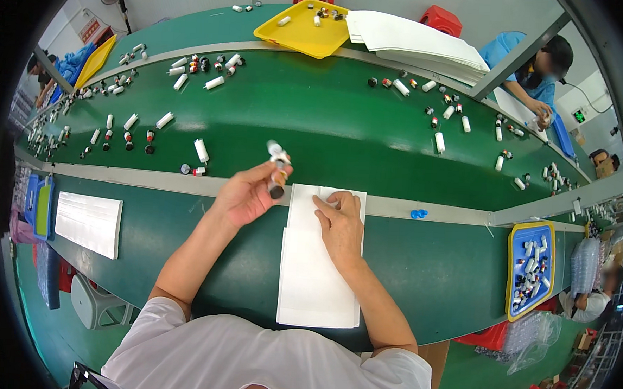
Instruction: Manually assemble and wrap small cylindrical electronic or plastic components at an industrial workstation.
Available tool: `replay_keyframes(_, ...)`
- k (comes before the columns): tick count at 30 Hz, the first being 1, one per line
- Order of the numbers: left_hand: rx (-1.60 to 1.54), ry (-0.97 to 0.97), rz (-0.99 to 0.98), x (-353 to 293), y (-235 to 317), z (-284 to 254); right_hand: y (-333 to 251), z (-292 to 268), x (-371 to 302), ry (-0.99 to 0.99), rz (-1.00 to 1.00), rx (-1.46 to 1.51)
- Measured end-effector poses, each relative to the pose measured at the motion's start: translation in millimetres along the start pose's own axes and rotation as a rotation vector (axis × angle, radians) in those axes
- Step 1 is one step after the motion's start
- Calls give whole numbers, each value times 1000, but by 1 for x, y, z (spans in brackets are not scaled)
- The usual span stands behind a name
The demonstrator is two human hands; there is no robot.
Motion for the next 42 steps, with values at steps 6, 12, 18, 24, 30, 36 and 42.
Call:
replay_keyframes(6,726,32,-36,5,-27,-18,10,-5,3,-30,-24,118)
replay_keyframes(12,857,20,51,10,-29,-17,2,-11,3,25,-26,125)
replay_keyframes(18,864,21,35,14,-34,-14,12,-8,3,15,11,-56)
replay_keyframes(24,929,-10,51,15,-40,-11,17,-8,4,-34,70,152)
replay_keyframes(30,977,-10,53,16,-45,-5,30,-14,9,-123,254,440)
replay_keyframes(36,950,0,59,22,-51,-11,22,-17,3,26,74,57)
replay_keyframes(42,972,-21,65,23,-57,-6,31,-10,3,-59,63,187)
Point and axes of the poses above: each hand's wrist, its own x-axis towards the middle knuckle, its own z-axis out of the palm, y = z × x, the point moved 9 cm from there along x, towards the middle knuckle, and after that the axes turned 6 degrees about z, right-handed, at the moved point
